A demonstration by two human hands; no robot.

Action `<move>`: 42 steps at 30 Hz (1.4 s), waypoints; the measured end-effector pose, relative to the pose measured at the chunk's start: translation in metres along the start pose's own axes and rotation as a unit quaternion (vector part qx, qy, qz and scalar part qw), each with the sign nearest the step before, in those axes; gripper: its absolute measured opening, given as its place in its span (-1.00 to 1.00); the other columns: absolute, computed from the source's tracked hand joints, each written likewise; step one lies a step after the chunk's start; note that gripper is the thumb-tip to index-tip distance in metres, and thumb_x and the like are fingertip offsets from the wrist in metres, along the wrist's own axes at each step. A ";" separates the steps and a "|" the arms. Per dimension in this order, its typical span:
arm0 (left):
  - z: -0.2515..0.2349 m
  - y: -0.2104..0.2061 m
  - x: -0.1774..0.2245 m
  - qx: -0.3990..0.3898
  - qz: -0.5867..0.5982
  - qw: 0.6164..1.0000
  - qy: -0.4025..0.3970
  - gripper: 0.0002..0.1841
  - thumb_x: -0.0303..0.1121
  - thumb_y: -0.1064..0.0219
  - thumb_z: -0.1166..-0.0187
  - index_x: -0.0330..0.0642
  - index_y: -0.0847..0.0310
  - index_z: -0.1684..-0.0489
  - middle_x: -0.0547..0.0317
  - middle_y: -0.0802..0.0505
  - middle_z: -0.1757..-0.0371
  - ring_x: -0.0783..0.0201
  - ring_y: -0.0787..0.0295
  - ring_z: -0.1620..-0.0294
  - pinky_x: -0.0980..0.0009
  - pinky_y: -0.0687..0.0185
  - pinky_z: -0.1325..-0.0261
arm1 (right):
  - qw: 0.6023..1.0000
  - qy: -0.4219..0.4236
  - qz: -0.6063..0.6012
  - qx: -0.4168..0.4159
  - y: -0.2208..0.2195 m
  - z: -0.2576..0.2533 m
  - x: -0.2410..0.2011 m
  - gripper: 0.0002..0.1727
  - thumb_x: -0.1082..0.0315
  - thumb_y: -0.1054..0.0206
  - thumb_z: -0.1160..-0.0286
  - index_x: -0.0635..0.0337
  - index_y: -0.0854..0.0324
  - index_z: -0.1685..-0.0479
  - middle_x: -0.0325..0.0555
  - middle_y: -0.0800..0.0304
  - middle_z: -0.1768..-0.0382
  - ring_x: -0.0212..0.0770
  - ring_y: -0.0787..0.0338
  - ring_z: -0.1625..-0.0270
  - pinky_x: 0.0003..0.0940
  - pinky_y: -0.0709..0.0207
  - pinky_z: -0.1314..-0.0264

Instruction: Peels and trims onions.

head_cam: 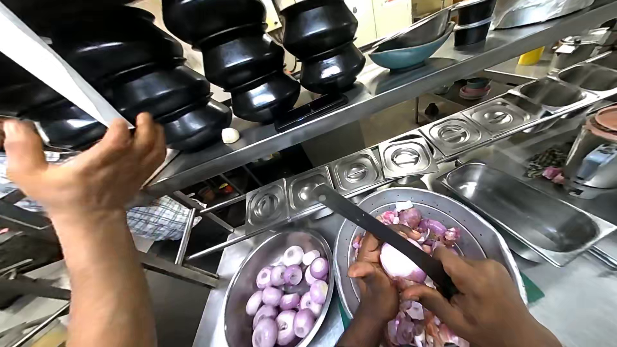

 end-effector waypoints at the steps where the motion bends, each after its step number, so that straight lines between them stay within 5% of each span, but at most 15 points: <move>1: -0.011 0.022 -0.059 -0.026 0.053 0.990 -0.129 -0.21 0.36 0.10 -0.66 -0.31 -0.68 0.26 0.10 -0.85 0.24 0.38 -0.82 0.05 0.55 -0.65 -0.11 | 1.000 0.008 0.005 -0.001 0.001 -0.001 -0.002 -0.20 -0.57 0.07 -0.54 0.01 -0.44 0.56 -0.30 -0.25 0.86 -0.30 -0.32 0.85 -0.32 -0.12 0.83; 3: -0.025 0.043 -0.122 -0.104 0.082 0.961 -0.241 -0.08 0.60 0.21 -0.45 -0.07 -0.77 0.06 0.13 -0.90 0.09 0.24 -0.83 -0.07 0.33 -0.72 -0.22 | 1.000 0.019 0.017 -0.005 0.002 -0.002 -0.004 -0.22 -0.53 0.10 -0.60 0.01 -0.44 0.55 -0.30 -0.24 0.86 -0.30 -0.33 0.85 -0.32 -0.11 0.84; 5: -0.026 0.045 -0.131 -0.090 0.072 0.961 -0.251 -0.04 0.63 0.29 -0.43 -0.05 -0.77 0.07 0.11 -0.90 0.10 0.20 -0.84 -0.06 0.29 -0.73 -0.22 | 0.999 0.029 0.025 -0.006 0.002 -0.001 -0.005 -0.24 -0.49 0.11 -0.64 0.00 -0.43 0.57 -0.30 -0.25 0.87 -0.29 -0.34 0.85 -0.31 -0.12 0.84; 12: -0.029 0.046 -0.136 -0.025 0.060 0.980 -0.187 0.10 0.70 0.42 -0.32 -0.18 -0.73 0.13 -0.03 -0.87 0.20 0.13 -0.85 0.16 0.24 -0.80 0.02 | 0.996 0.064 0.068 0.000 0.005 0.001 -0.015 -0.32 -0.33 0.16 -0.77 0.01 -0.43 0.55 -0.28 -0.28 0.85 -0.27 -0.35 0.85 -0.33 -0.10 0.84; 18: -0.031 0.043 -0.147 -0.037 0.117 0.982 -0.146 -0.08 0.53 0.17 -0.53 -0.30 -0.62 0.05 -0.15 -0.84 0.15 0.08 -0.87 0.23 0.22 -0.84 0.09 | 0.992 0.085 0.091 -0.021 0.004 0.004 -0.021 -0.30 -0.30 0.20 -0.80 0.02 -0.42 0.58 -0.26 -0.28 0.85 -0.24 -0.36 0.85 -0.31 -0.10 0.84; 21: -0.041 0.045 -0.152 0.021 0.144 0.985 -0.092 0.14 0.74 0.43 -0.24 -0.22 -0.65 0.05 -0.01 -0.88 0.19 0.13 -0.88 0.27 0.21 -0.86 0.19 | 0.990 0.091 0.084 -0.063 0.001 0.009 -0.029 -0.30 -0.28 0.16 -0.79 0.04 -0.46 0.58 -0.21 -0.36 0.85 -0.16 -0.43 0.85 -0.23 -0.20 0.85; 24: -0.038 0.039 -0.151 0.004 0.211 0.977 0.006 0.02 0.53 0.56 -0.53 -0.24 -0.45 -0.29 -0.12 -0.83 0.02 0.05 -0.87 0.10 0.16 -0.85 0.03 | 0.997 0.032 0.040 -0.055 0.000 0.013 -0.016 -0.29 -0.31 0.18 -0.79 0.06 -0.49 0.53 -0.19 -0.40 0.83 -0.16 -0.48 0.83 -0.19 -0.25 0.86; 26: -0.035 0.036 -0.151 -0.047 0.312 0.946 0.074 -0.36 0.12 0.27 -0.85 -0.23 -0.50 -0.40 -0.22 -0.80 -0.18 -0.03 -0.84 -0.13 0.10 -0.79 -0.16 | 0.998 -0.033 -0.038 -0.032 0.004 0.012 0.009 -0.28 -0.35 0.17 -0.77 0.06 -0.53 0.46 -0.21 -0.42 0.81 -0.24 -0.49 0.80 -0.20 -0.29 0.84; 28: -0.033 0.037 -0.152 -0.144 0.377 0.910 0.097 -0.61 -0.23 -0.15 -0.77 -0.27 -0.56 -0.41 -0.24 -0.75 -0.32 -0.01 -0.80 -0.21 0.10 -0.74 -0.25 | 0.983 -0.100 -0.153 -0.031 0.005 0.012 0.034 -0.32 -0.36 0.10 -0.76 0.00 -0.59 0.40 -0.31 -0.52 0.76 -0.36 -0.57 0.75 -0.27 -0.45 0.78; 31: -0.032 0.036 -0.157 -0.220 0.372 0.896 0.104 -0.39 -0.43 -0.57 -0.40 -0.28 -0.53 -0.50 -0.25 -0.74 -0.36 -0.01 -0.82 -0.22 0.11 -0.72 -0.35 | 0.934 -0.161 -0.317 -0.046 0.005 0.011 0.050 -0.41 -0.30 0.03 -0.78 -0.09 -0.60 0.40 -0.42 -0.59 0.73 -0.46 -0.61 0.75 -0.43 -0.55 0.78; 35: -0.030 0.030 -0.165 -0.256 0.396 0.875 0.114 -0.26 -0.46 -0.69 -0.21 -0.23 -0.51 -0.51 -0.20 -0.77 -0.33 0.01 -0.82 -0.22 0.15 -0.70 -0.37 | 0.921 -0.142 -0.358 -0.049 0.007 0.010 0.044 -0.43 -0.26 0.04 -0.81 -0.06 -0.60 0.37 -0.40 -0.59 0.72 -0.46 -0.61 0.76 -0.46 -0.55 0.78; 39: -0.032 0.032 -0.164 -0.238 0.350 0.899 0.112 -0.22 -0.48 -0.76 -0.03 -0.21 -0.50 -0.39 -0.16 -0.79 -0.23 0.03 -0.84 -0.11 0.12 -0.78 -0.22 | 0.937 -0.111 -0.319 -0.086 0.023 0.010 0.026 -0.39 -0.26 0.07 -0.81 0.04 -0.62 0.29 -0.32 -0.63 0.69 -0.44 -0.64 0.71 -0.39 -0.58 0.71; 42: -0.037 0.040 -0.169 -0.155 0.313 0.931 0.109 -0.20 -0.45 -0.83 0.08 -0.23 -0.46 -0.27 -0.12 -0.81 -0.05 0.10 -0.86 0.04 0.20 -0.83 -0.05 | 0.926 -0.085 -0.356 -0.092 0.042 0.007 0.010 -0.42 -0.20 0.08 -0.83 0.07 -0.62 0.19 -0.29 -0.65 0.66 -0.48 -0.67 0.66 -0.46 -0.60 0.65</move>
Point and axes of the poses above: each hand's wrist, its own z-axis away from the middle knuckle, its own y-axis out of the back of the hand, x = y × z, the point moved 7 cm from there along -z, towards the middle knuckle
